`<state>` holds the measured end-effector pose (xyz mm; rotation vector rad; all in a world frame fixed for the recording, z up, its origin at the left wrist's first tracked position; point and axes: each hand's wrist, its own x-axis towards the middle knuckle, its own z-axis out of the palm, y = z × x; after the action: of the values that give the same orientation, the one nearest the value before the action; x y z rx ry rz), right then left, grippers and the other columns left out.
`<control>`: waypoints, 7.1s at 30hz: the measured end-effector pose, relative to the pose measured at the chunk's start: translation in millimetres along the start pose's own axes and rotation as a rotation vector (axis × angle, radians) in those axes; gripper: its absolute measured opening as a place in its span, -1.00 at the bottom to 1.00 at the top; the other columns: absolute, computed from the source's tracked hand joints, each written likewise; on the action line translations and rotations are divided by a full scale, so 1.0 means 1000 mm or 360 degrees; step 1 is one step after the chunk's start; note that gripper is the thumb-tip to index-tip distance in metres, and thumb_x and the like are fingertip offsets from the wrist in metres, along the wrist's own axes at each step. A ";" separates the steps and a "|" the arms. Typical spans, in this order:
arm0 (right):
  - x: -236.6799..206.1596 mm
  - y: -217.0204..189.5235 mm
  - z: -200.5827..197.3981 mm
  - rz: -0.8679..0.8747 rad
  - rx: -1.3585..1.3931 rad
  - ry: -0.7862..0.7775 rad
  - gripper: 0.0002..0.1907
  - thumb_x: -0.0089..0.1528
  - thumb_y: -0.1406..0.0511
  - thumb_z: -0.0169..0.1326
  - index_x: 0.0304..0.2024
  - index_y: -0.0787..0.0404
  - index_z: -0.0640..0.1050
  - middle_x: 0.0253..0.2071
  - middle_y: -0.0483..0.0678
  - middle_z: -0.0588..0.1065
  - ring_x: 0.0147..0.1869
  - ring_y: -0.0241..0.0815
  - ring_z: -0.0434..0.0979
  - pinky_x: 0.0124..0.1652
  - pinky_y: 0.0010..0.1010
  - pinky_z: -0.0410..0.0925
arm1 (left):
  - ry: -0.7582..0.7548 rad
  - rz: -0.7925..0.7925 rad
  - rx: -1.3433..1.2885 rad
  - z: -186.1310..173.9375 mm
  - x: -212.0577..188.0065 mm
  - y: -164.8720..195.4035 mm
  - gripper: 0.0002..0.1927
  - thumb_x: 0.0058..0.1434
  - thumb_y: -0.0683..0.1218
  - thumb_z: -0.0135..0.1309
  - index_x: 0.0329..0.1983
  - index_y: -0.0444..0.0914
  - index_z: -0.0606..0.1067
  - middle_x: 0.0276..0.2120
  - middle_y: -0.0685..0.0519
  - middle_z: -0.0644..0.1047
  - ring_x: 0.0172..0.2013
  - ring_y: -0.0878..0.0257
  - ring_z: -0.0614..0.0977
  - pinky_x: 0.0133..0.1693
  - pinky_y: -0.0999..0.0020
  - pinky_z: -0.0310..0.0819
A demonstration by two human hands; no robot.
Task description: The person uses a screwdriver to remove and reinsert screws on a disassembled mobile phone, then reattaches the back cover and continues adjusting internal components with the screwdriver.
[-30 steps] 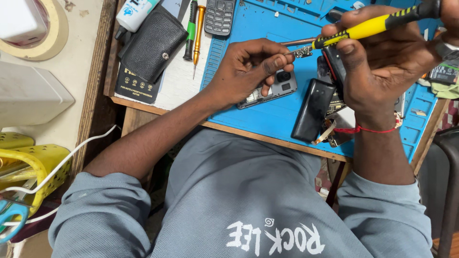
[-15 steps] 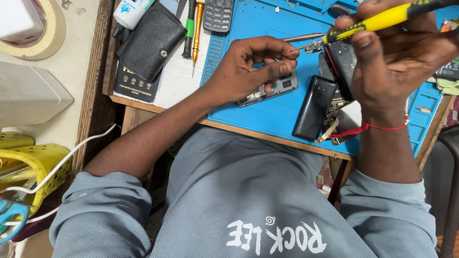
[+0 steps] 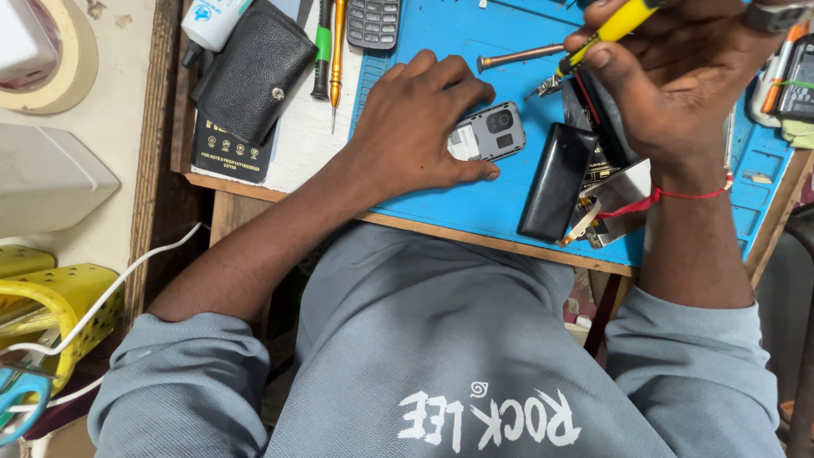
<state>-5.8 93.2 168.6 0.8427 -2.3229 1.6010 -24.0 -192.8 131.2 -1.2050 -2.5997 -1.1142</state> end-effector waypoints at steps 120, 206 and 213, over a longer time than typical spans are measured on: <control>-0.027 0.033 0.004 -0.0282 -0.0414 -0.0135 -0.05 0.41 0.58 0.29 0.46 0.03 -0.13 0.07 0.12 0.39 0.04 -0.09 0.51 0.02 -0.41 0.50 | -0.0012 -0.0015 -0.0028 0.019 -0.010 -0.015 -0.43 -0.07 0.27 0.48 -0.17 -0.17 0.62 -0.26 0.11 0.43 -0.20 0.16 0.51 -0.19 0.10 0.28; 0.028 -0.027 0.021 0.0149 0.0433 -0.0138 -0.65 0.34 0.59 0.12 0.01 0.23 0.28 0.08 0.13 0.50 0.23 -0.02 0.62 0.18 -0.28 0.61 | -0.0193 -0.0246 -0.0090 -0.004 -0.002 0.007 -0.37 -0.16 0.32 0.42 -0.17 -0.17 0.61 -0.27 0.09 0.49 -0.17 0.12 0.56 -0.10 0.10 0.34; 0.017 0.001 0.015 -0.0118 0.0010 0.0006 -0.48 0.31 0.65 0.35 0.05 0.27 0.29 -0.05 0.09 0.43 0.09 -0.06 0.64 0.01 -0.32 0.64 | -0.0185 -0.0238 -0.0093 -0.002 -0.002 0.006 -0.39 -0.15 0.31 0.42 -0.18 -0.16 0.61 -0.27 0.10 0.49 -0.19 0.13 0.56 -0.10 0.10 0.34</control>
<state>-18.2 74.0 169.7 0.9153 -2.2572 1.5789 -18.8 -193.1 135.2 -1.1352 -2.8041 -1.1871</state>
